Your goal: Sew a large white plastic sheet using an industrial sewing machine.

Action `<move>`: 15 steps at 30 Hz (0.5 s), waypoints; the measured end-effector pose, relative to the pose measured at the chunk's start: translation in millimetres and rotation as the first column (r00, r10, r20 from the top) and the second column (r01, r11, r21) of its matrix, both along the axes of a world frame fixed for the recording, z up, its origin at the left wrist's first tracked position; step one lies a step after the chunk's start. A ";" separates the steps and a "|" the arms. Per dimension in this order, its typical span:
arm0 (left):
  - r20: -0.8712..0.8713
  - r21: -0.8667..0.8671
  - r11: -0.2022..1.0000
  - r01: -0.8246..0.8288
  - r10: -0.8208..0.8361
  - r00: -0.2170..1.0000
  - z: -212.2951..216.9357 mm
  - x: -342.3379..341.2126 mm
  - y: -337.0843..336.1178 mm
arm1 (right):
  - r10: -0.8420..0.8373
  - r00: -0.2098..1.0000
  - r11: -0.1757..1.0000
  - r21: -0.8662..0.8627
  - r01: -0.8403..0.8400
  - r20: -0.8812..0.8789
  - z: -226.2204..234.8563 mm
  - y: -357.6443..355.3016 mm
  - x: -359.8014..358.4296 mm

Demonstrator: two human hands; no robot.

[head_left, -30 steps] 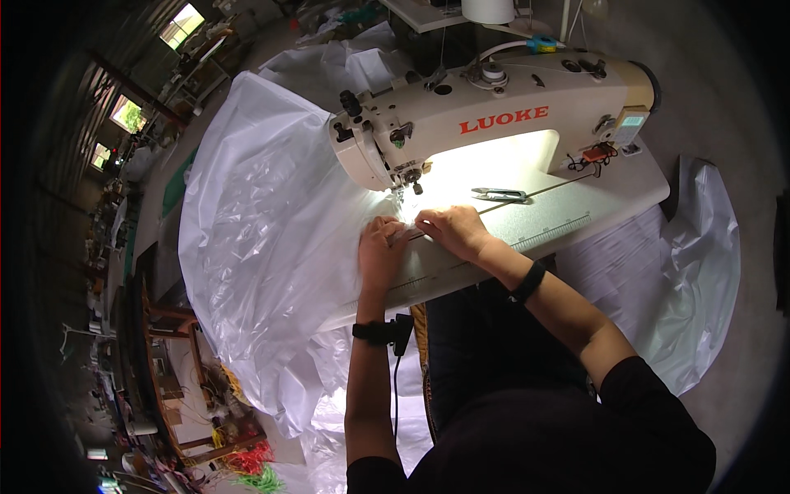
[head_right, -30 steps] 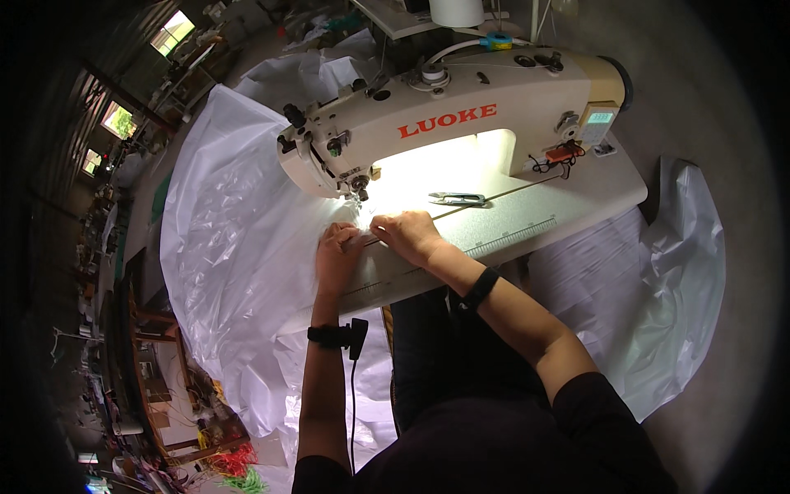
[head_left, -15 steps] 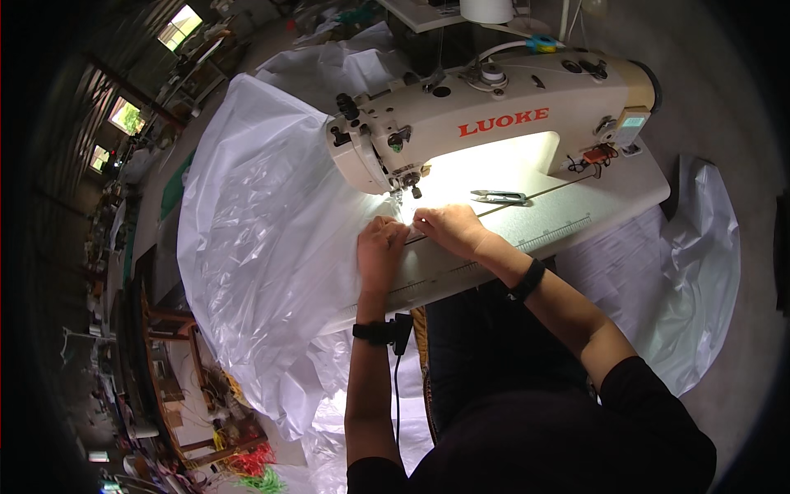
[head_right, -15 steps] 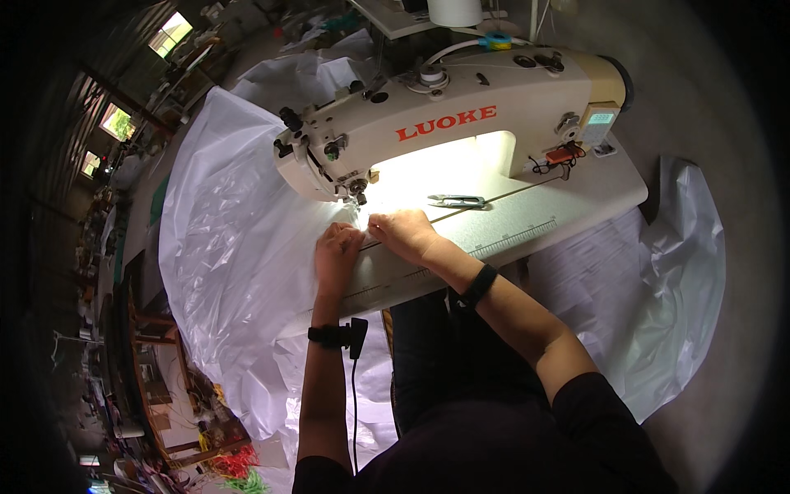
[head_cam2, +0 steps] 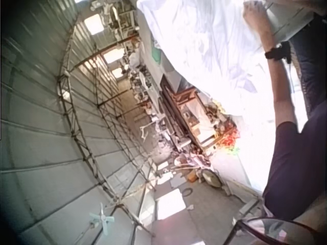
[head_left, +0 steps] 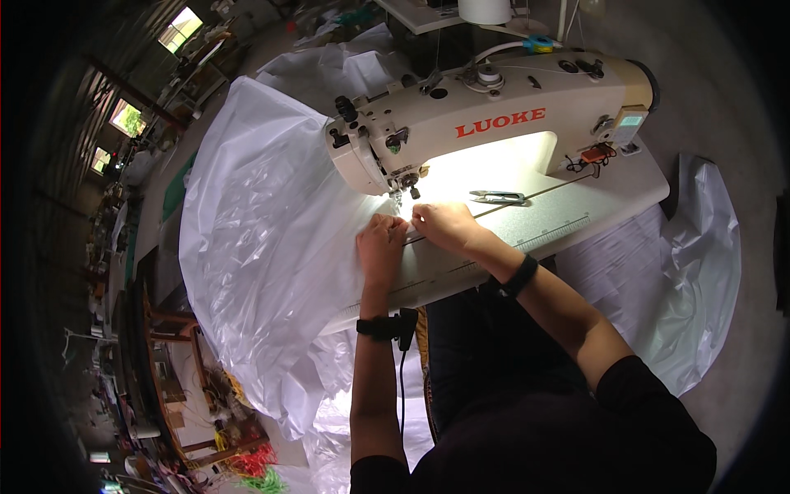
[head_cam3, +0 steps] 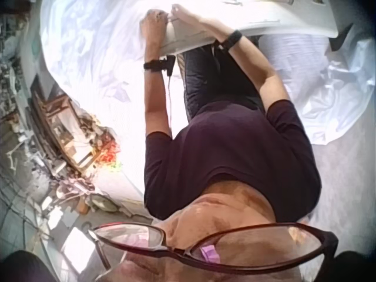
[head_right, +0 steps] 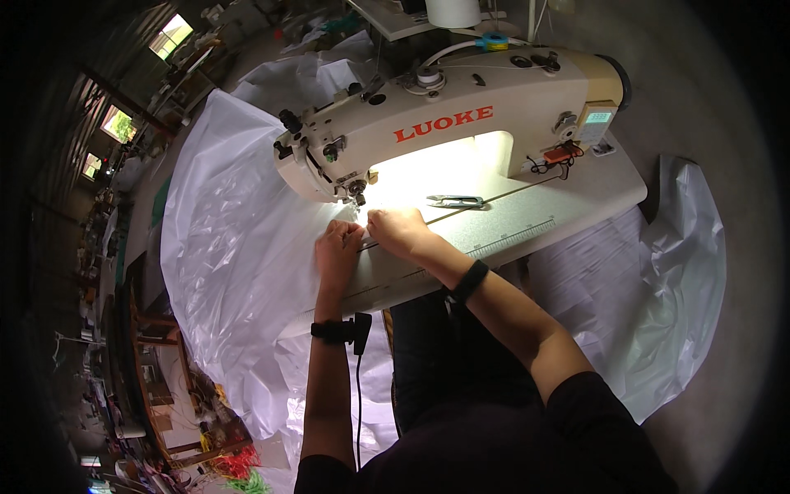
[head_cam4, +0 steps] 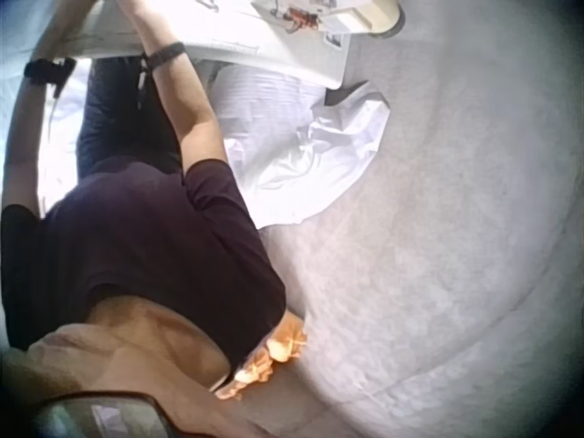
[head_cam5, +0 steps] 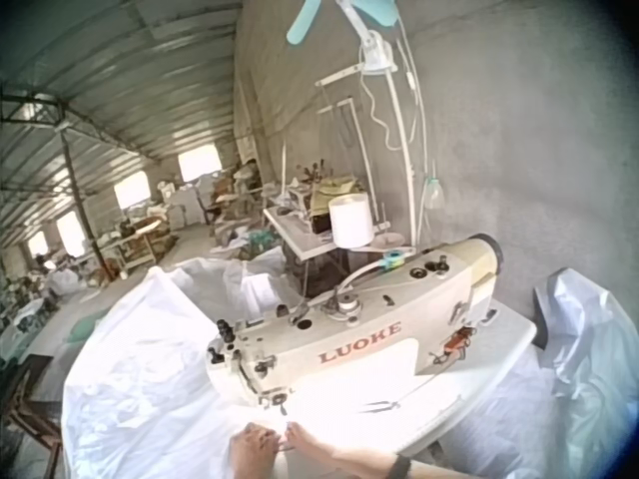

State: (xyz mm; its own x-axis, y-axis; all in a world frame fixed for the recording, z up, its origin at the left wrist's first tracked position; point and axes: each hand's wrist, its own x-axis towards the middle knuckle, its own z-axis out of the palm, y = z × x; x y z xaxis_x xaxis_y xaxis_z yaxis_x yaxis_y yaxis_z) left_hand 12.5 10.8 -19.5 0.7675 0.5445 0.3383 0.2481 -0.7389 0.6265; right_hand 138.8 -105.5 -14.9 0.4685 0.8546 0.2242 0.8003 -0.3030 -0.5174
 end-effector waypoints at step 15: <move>-0.026 0.350 0.935 0.050 -0.044 0.999 8.2 -13.7 -7.4 | 0.062 0.965 0.998 -0.020 -0.058 0.255 -9.3 -30.7 -18.8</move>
State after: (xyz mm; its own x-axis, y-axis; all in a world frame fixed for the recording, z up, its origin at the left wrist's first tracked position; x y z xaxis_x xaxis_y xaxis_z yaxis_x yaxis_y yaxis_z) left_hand -1.2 3.4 -11.3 0.7969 0.3571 0.4873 0.2163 -0.9218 0.3217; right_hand 119.9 -136.2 -24.2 0.3447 0.8829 0.3190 0.9224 -0.2554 -0.2897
